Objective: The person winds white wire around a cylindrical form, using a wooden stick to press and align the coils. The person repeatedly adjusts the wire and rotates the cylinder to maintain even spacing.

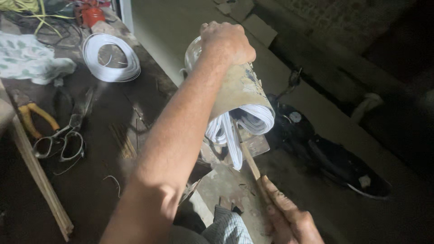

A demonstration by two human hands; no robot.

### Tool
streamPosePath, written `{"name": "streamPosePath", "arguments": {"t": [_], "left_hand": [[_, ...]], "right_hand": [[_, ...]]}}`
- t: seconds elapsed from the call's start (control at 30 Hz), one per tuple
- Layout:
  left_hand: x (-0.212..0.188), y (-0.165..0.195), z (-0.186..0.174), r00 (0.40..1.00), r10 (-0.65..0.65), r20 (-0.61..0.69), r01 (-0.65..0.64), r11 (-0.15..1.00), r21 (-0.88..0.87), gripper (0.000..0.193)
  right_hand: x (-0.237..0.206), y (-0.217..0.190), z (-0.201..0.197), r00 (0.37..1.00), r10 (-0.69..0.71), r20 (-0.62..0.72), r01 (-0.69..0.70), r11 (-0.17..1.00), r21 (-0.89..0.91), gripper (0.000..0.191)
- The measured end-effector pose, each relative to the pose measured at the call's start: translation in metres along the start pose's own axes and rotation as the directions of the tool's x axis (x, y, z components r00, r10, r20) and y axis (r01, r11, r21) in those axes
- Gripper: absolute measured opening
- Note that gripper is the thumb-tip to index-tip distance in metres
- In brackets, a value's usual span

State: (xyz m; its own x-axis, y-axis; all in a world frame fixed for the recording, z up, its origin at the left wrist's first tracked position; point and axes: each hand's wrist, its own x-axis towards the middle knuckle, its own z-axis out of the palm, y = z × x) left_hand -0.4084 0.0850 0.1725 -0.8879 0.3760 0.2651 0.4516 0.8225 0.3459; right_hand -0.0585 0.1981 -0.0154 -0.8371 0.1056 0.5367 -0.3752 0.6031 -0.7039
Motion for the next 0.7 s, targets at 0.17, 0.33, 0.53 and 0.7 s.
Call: {"name": "streamPosePath", "arguments": {"t": [0.17,0.33,0.53,0.7], "left_hand": [[0.006,-0.026,0.001,0.999,0.01,-0.048,-0.011,1.0,-0.029,0.05],[0.008,-0.037,0.002,1.0,-0.012,-0.007,0.012,1.0,0.012,0.053],[0.006,-0.048,0.002,0.998,-0.023,-0.06,0.025,0.999,0.025,0.052],[0.001,-0.054,0.0,0.994,-0.041,-0.098,0.044,0.999,0.03,0.048]], "right_hand": [[0.035,-0.012,0.002,0.804,0.549,0.23,-0.485,0.828,-0.281,0.058],[0.039,-0.017,0.018,0.856,0.471,0.213,-0.405,0.867,-0.289,0.049],[0.064,-0.037,0.04,0.792,0.588,0.163,-0.51,0.785,-0.352,0.054],[0.082,-0.063,0.06,0.732,0.68,0.028,-0.61,0.674,-0.416,0.054]]}}
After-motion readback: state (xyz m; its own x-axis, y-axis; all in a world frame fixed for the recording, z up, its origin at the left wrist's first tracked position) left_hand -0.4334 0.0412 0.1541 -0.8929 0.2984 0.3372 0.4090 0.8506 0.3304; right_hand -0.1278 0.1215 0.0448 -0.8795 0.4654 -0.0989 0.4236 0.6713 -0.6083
